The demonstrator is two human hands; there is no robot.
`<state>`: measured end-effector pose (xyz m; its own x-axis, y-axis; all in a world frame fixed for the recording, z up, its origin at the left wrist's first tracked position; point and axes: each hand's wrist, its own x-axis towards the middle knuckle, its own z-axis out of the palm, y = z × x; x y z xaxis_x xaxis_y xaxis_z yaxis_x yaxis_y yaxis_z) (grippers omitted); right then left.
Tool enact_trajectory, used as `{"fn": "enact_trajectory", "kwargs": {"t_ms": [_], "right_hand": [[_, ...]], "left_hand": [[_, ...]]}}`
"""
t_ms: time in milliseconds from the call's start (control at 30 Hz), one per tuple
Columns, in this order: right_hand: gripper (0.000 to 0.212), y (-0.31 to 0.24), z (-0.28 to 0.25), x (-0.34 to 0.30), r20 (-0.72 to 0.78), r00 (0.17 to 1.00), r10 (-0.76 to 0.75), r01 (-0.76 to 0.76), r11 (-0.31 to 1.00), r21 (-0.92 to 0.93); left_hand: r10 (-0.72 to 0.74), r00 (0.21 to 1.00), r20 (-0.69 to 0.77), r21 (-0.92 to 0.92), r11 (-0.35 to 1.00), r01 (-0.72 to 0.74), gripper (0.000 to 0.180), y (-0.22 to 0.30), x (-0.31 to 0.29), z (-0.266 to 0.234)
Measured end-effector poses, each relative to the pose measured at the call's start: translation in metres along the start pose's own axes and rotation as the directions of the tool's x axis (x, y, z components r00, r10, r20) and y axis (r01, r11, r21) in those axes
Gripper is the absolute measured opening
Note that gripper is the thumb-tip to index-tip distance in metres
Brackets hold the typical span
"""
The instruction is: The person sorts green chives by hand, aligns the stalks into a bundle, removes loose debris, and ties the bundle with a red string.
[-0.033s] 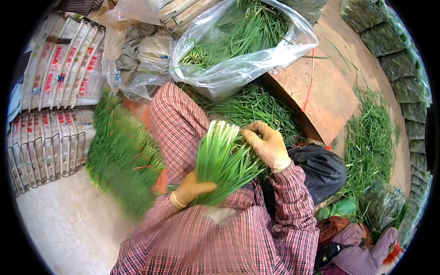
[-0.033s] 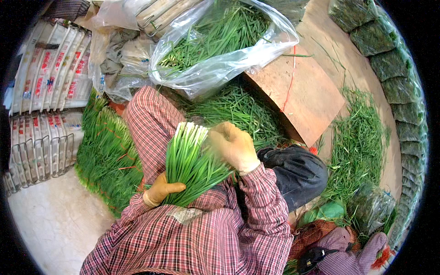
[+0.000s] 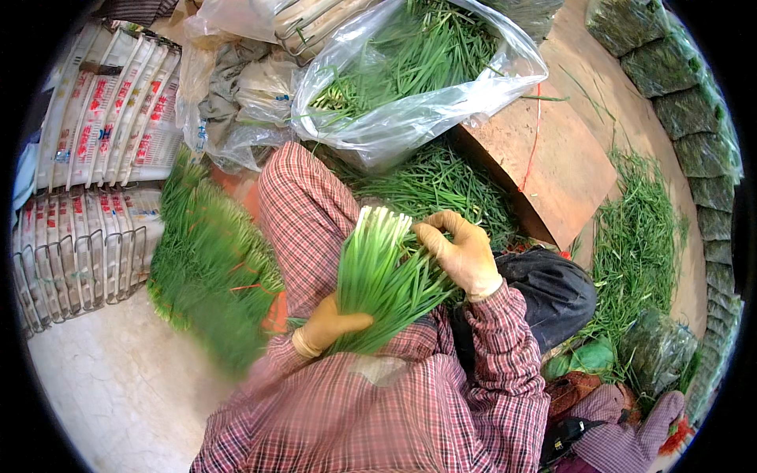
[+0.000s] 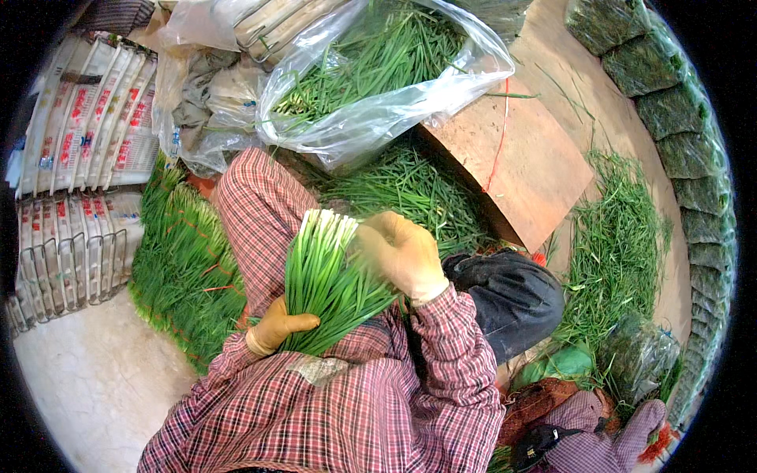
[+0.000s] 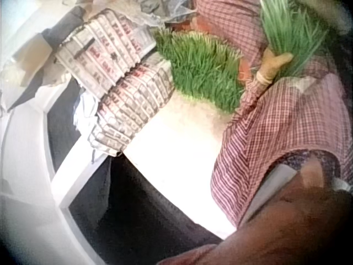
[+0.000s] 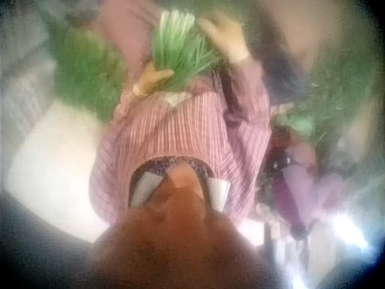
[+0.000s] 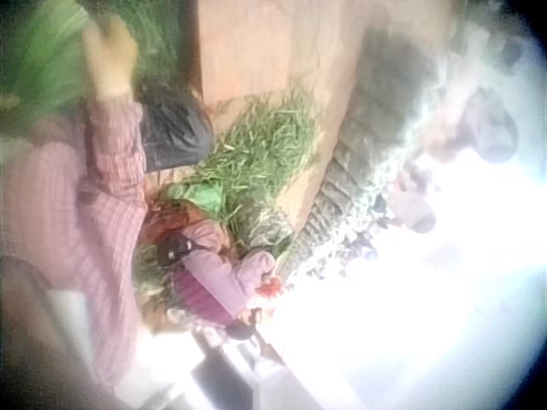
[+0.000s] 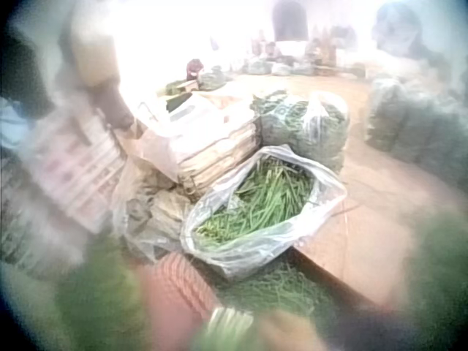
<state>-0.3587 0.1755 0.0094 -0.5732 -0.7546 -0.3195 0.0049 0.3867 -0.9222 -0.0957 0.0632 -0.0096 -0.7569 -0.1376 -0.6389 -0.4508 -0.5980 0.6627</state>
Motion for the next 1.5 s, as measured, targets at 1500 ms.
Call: {"fn": "enact_trajectory", "kwargs": {"t_ms": [1500], "right_hand": [[0.051,0.023,0.068,-0.02,0.273,0.962,0.0,-0.202,0.672,0.712]], "left_hand": [[0.122,0.992,0.025,0.107,0.987,-0.124,0.065,0.049,0.012,-0.002]]}}
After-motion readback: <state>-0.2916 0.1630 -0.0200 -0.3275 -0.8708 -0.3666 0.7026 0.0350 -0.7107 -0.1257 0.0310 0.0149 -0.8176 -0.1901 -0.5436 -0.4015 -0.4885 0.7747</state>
